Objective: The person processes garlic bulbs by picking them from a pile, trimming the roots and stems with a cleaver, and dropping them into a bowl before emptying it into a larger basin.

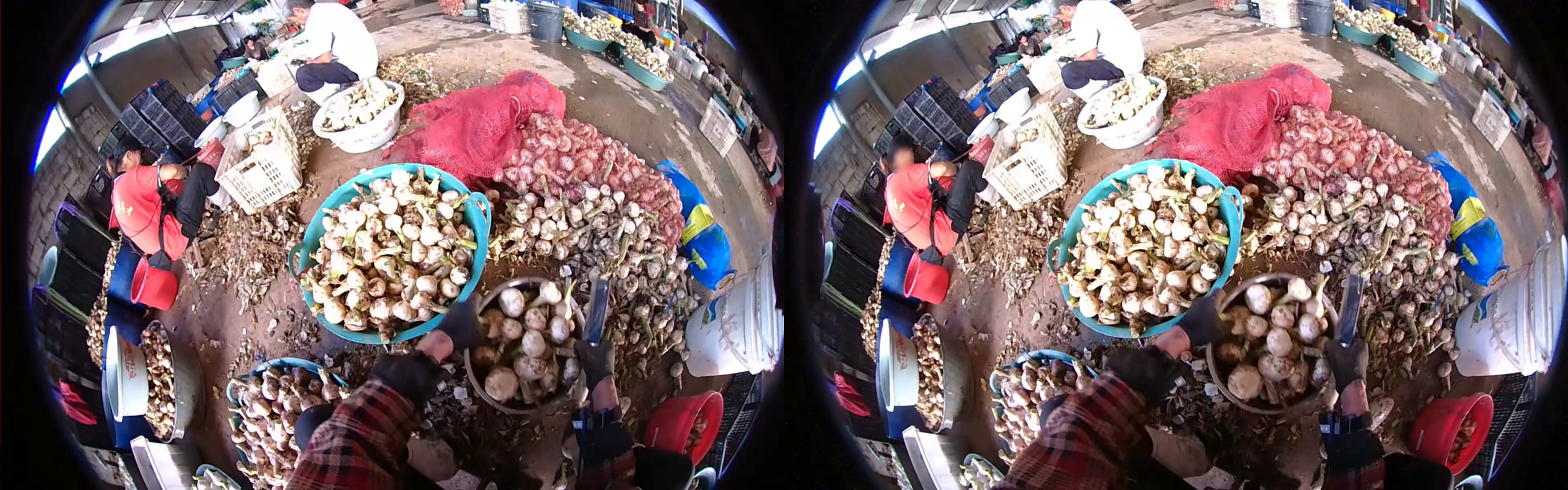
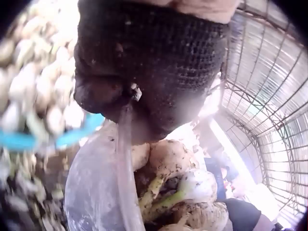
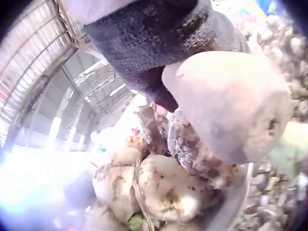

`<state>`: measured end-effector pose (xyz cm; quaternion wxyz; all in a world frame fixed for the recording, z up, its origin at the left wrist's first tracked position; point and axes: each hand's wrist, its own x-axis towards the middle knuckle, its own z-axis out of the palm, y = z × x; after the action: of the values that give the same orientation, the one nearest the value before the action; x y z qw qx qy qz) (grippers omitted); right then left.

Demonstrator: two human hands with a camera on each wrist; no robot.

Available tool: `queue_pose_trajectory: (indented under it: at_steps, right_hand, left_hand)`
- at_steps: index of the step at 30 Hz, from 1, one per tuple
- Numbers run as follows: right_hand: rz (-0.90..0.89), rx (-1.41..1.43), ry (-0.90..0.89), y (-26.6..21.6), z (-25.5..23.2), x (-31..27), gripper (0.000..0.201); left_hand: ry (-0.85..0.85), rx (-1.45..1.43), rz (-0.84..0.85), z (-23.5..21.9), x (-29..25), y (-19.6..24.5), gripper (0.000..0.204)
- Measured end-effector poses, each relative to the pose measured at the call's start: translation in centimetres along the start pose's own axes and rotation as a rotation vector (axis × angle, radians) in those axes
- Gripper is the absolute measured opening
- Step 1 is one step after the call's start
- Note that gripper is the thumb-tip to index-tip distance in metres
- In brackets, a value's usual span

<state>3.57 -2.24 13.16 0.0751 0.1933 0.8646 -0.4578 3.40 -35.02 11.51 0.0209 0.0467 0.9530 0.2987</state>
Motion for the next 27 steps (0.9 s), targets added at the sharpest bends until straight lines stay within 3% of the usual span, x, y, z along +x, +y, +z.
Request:
queue_pose_trajectory:
  at_steps: [1, 2, 3, 4, 5, 6, 7, 8, 10, 11, 12, 13, 14, 15, 16, 17, 18, 19, 20, 21, 23, 25, 27]
  right_hand:
    - [-0.075, -0.028, 0.021, -4.0, 0.8, -0.3, 0.031]
    - [-0.080, 0.123, -0.087, -8.2, 1.7, -0.4, 0.032]
    - [-0.242, 0.368, -0.084, -8.1, 5.0, 1.6, 0.033]
    - [-0.060, 0.210, -0.202, -15.4, 4.5, -0.2, 0.035]
    - [-0.106, 0.442, -0.290, -15.2, 8.6, 2.7, 0.036]
    - [-0.148, 0.588, -0.347, -19.3, 10.5, 1.6, 0.038]
    - [-0.213, 0.592, -0.395, -21.7, 13.2, 2.4, 0.039]
    - [-0.260, 0.755, -0.517, -24.2, 15.1, 2.2, 0.039]
    - [-0.346, 0.851, -0.436, -27.7, 19.2, 2.0, 0.029]
    - [-0.354, 0.827, -0.440, -27.3, 21.6, 3.1, 0.032]
    - [-0.369, 0.751, -0.435, -26.1, 23.1, 3.8, 0.033]
    - [-0.389, 0.672, -0.430, -24.3, 24.2, 4.2, 0.035]
    - [-0.306, 0.621, -0.439, -21.6, 25.3, 4.4, 0.038]
    - [-0.208, 0.590, -0.459, -20.5, 24.1, 2.8, 0.039]
    - [-0.158, 0.554, -0.455, -18.8, 23.1, 1.5, 0.036]
    - [-0.144, 0.365, -0.476, -16.4, 22.1, 1.2, 0.031]
    - [-0.171, 0.293, -0.474, -14.1, 21.7, 1.0, 0.028]
    - [-0.100, 0.354, -0.518, -13.0, 20.8, 0.2, 0.026]
    - [-0.147, 0.385, -0.500, -11.3, 20.9, 0.4, 0.025]
    - [-0.180, 0.418, -0.487, -10.1, 21.0, 0.1, 0.023]
    - [-0.149, 0.397, -0.535, -10.1, 20.8, -0.1, 0.019]
    - [-0.148, 0.379, -0.577, -12.6, 20.1, 0.1, 0.014]
    - [-0.138, 0.472, -0.616, -16.3, 20.2, -0.3, 0.023]
  left_hand:
    - [-0.036, -0.013, -0.033, -4.0, 2.1, -0.6, 0.058]
    - [0.037, 0.075, 0.051, -7.8, 3.8, -2.0, 0.055]
    - [-0.031, 0.026, 0.003, -14.1, 4.4, 0.0, 0.057]
    - [0.138, 0.155, 0.078, -17.8, 5.2, -1.1, 0.061]
    - [0.078, 0.189, -0.036, -22.2, 6.5, -2.1, 0.060]
    - [0.212, 0.305, 0.101, -26.3, 6.4, -2.0, 0.056]
    - [0.331, 0.714, 0.204, -29.5, 6.2, -3.1, 0.052]
    - [0.421, 0.640, 0.250, -32.4, 5.5, -2.1, 0.050]
    - [0.502, 0.619, 0.271, -35.8, 3.9, 0.9, 0.048]
    - [0.496, 0.675, 0.248, -35.9, 2.9, 1.7, 0.047]
    - [0.487, 0.766, 0.337, -34.7, 2.7, 1.4, 0.038]
    - [0.346, 0.917, 0.252, -32.3, 2.4, 0.5, 0.026]
    - [0.329, 0.820, 0.295, -28.8, 2.1, -1.3, 0.017]
    - [0.279, 0.531, 0.355, -23.3, 3.0, -7.2, 0.014]
    - [0.086, 0.536, 0.377, -18.6, 3.1, -11.4, 0.013]
    - [0.196, 1.060, 0.501, -15.7, 1.5, -12.2, 0.015]
    - [0.199, 1.072, 0.554, -13.3, 0.6, -14.3, 0.017]
    - [0.348, 0.973, 0.663, -12.1, 0.9, -15.1, 0.016]
    - [0.269, 0.921, 0.534, -10.8, 0.6, -15.6, 0.015]
    - [0.174, 0.866, 0.406, -10.4, -0.1, -15.1, 0.015]
    - [0.213, 0.731, 0.416, -10.7, -0.6, -15.7, 0.015]
    - [0.176, 0.818, 0.447, -13.4, -0.5, -13.4, 0.016]
    - [0.366, 0.770, 0.401, -15.9, 0.0, -11.9, 0.018]
